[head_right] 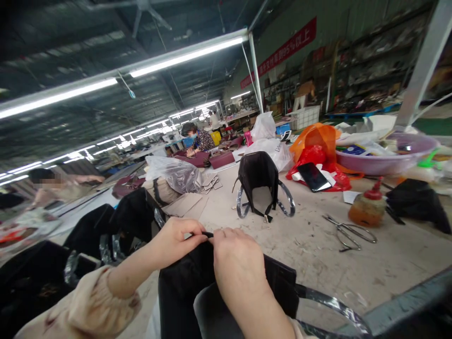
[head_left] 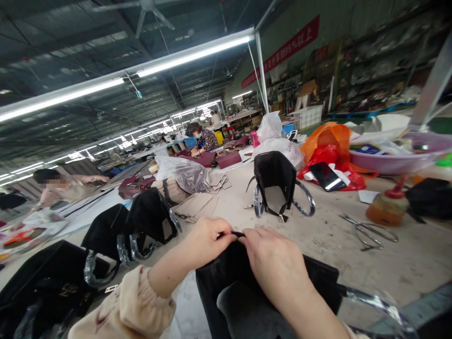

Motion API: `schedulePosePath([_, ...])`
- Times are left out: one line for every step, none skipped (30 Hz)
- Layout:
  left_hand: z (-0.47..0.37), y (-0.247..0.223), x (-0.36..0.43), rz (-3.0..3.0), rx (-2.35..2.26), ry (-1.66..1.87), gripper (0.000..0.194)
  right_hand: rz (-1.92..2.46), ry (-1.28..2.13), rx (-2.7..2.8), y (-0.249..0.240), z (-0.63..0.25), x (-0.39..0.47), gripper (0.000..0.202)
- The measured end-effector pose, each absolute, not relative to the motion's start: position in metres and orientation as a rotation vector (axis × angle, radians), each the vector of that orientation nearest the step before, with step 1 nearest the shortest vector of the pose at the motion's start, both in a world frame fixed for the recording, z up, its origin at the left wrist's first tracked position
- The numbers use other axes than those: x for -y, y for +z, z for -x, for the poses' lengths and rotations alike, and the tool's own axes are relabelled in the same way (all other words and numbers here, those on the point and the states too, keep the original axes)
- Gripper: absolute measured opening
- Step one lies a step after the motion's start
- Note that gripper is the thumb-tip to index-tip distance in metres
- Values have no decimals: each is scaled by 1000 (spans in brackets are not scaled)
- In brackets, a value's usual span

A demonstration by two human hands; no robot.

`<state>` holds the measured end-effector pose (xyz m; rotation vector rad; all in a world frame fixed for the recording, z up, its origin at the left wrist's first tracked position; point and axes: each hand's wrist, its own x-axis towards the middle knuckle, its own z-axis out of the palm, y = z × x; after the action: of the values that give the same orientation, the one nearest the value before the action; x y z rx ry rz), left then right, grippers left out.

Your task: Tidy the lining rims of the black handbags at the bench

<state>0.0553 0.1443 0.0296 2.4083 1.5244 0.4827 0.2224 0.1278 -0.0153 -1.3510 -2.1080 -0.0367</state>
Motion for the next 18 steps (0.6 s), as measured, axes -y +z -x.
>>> schedulePosePath([-53,29,-144,-2404,-1505,502,17,1357,-35,2093,-16,-222,-129,11])
schedulePosePath([-51,29,-143,-2394,-1485,531,16,1355,-32,2084,-16,-223,-130,14])
schedulePosePath([-49,28,-143,-2380,-1467,565,14,1349,-31,2077,-17,-223,-131,14])
schedulePosePath([-48,29,-142,-2363,-1451,597,13,1342,-32,2076,-17,-224,-131,14])
schedulePosePath([-47,29,-140,-2347,-1439,626,13,1337,-34,2078,-17,-224,-132,14])
schedulePosePath([-46,30,-139,-2337,-1434,646,12,1332,-37,2082,-18,-224,-132,14])
schedulePosePath([-45,31,-137,-2343,-1430,650,11,1330,-41,2084,-18,-224,-133,13])
schedulePosePath([-45,32,-134,-2364,-1432,641,12,1332,-46,2086,-19,-224,-133,14])
schedulePosePath([-45,33,-132,-2394,-1442,618,13,1339,-51,2086,-19,-223,-134,14])
schedulePosePath([-45,34,-129,-2429,-1467,592,15,1349,-56,2087,-20,-223,-134,14])
schedulePosePath([-45,34,-127,-2461,-1502,565,16,1360,-61,2088,-20,-223,-135,15])
schedulePosePath([-45,35,-125,-2486,-1546,540,16,1372,-67,2086,-20,-223,-135,15])
schedulePosePath([-45,35,-123,-2499,-1597,516,16,1381,-73,2083,-20,-224,-135,15])
schedulePosePath([-45,35,-122,-2500,-1653,497,17,1387,-78,2081,-20,-224,-136,16])
schedulePosePath([-46,35,-121,-2491,-1702,476,18,1389,-83,2080,-20,-224,-136,17])
schedulePosePath([-46,35,-121,-2475,-1742,455,19,1388,-86,2080,-20,-225,-137,17])
schedulePosePath([-47,35,-121,-2451,-1778,438,20,1381,-88,2083,-20,-225,-137,17])
schedulePosePath([-47,34,-122,-2425,-1809,428,20,1370,-90,2087,-20,-226,-137,17])
